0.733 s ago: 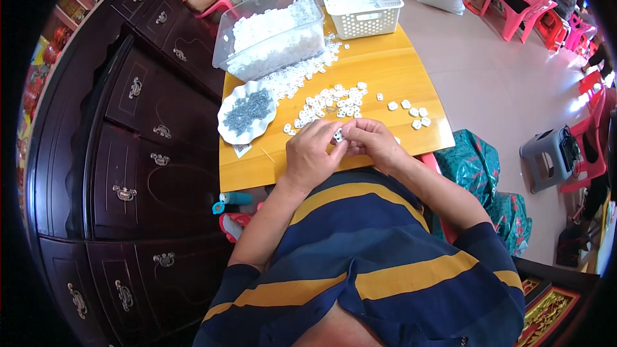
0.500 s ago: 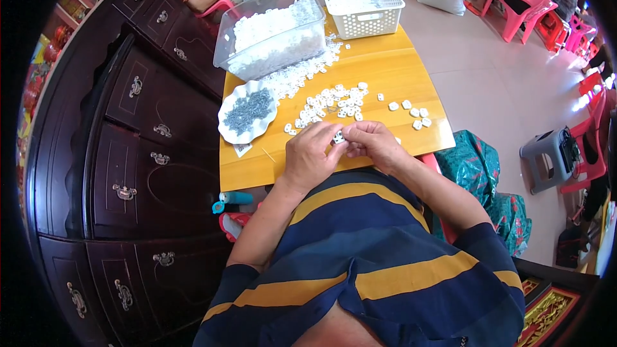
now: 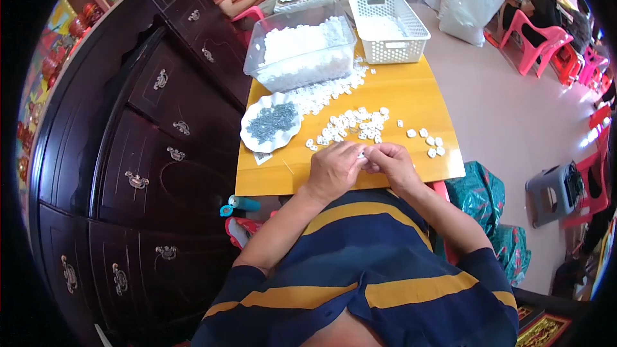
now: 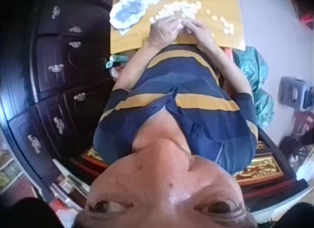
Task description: The person assembles hardware components by hand, inserting small metal pins into white plastic pieces.
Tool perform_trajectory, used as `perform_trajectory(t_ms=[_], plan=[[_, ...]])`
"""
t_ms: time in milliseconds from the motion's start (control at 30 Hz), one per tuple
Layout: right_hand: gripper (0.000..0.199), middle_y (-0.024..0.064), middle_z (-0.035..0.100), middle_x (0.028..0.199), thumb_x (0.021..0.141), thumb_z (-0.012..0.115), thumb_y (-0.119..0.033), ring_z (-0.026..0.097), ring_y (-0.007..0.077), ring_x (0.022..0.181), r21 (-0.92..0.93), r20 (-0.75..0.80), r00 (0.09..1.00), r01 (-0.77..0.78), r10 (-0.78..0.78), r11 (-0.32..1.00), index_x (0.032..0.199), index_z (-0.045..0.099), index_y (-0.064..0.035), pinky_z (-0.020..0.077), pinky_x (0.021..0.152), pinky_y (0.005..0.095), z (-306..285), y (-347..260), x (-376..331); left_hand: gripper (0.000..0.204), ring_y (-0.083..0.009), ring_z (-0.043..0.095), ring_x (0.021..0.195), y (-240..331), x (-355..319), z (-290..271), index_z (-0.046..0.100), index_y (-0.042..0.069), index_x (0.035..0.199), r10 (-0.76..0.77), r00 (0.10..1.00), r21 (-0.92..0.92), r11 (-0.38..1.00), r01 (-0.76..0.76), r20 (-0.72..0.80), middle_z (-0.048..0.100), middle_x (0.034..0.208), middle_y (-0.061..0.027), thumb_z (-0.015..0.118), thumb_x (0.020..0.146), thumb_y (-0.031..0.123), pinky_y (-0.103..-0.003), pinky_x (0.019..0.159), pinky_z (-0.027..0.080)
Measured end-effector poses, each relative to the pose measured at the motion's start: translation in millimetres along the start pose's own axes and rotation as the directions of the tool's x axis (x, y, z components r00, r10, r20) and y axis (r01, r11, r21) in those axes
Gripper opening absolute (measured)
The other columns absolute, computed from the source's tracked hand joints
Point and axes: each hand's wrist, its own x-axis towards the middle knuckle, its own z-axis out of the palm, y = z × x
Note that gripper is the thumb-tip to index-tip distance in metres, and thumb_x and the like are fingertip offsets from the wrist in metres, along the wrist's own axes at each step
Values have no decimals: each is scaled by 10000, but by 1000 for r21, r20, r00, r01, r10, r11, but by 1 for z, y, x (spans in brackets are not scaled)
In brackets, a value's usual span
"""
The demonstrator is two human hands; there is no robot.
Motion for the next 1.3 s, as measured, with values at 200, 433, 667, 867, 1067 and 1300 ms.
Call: perform_trajectory(t_ms=[200,433,667,867,1067,1300], plan=[[221,2,689,843,1030,675,-221,607,71,764,-24,-13,999,35,-35,999,974,738,-16,507,729,236,1,0,-1,243,-322,716,872,-2,-3,2,714,50,1087,-24,1000,-15,1000,24,9,729,956,-123,769,858,112,-415,730,579],[172,0,692,838,1036,664,-179,617,63,745,-71,57,997,64,-60,995,977,724,-29,515,718,224,0,-3,2,297,-329,716,892,-4,-4,-1,714,49,1116,-44,997,-32,998,46,63,735,1002,-123,786,840,134,-414,753,586],[175,-1,686,809,1022,683,-175,607,64,729,-128,49,990,138,-133,982,965,722,-15,480,692,224,-16,-7,6,433,-318,730,952,-2,-6,2,665,86,1274,-64,995,-98,993,71,73,733,1065,-122,783,875,207,-410,789,592],[169,-7,678,823,1026,666,-148,605,55,741,-141,8,990,138,-138,980,970,711,5,483,697,217,-18,-7,5,409,-325,733,958,-15,-5,13,672,76,1261,-116,988,-153,979,131,103,742,1104,-134,774,894,226,-409,789,595],[165,-15,677,835,1028,669,-133,592,42,759,-222,-59,984,150,-166,963,986,712,21,469,673,210,-24,-8,2,382,-313,738,875,-21,5,16,705,72,1225,-132,975,-202,965,168,178,750,980,-126,797,883,216,-401,749,589],[191,30,658,717,994,699,-179,586,72,560,-721,-80,949,157,-306,675,962,736,6,468,516,249,-53,-39,3,232,-322,737,863,-54,-4,15,754,52,1071,-35,937,-197,974,109,347,754,969,-137,750,914,223,-415,767,595]])
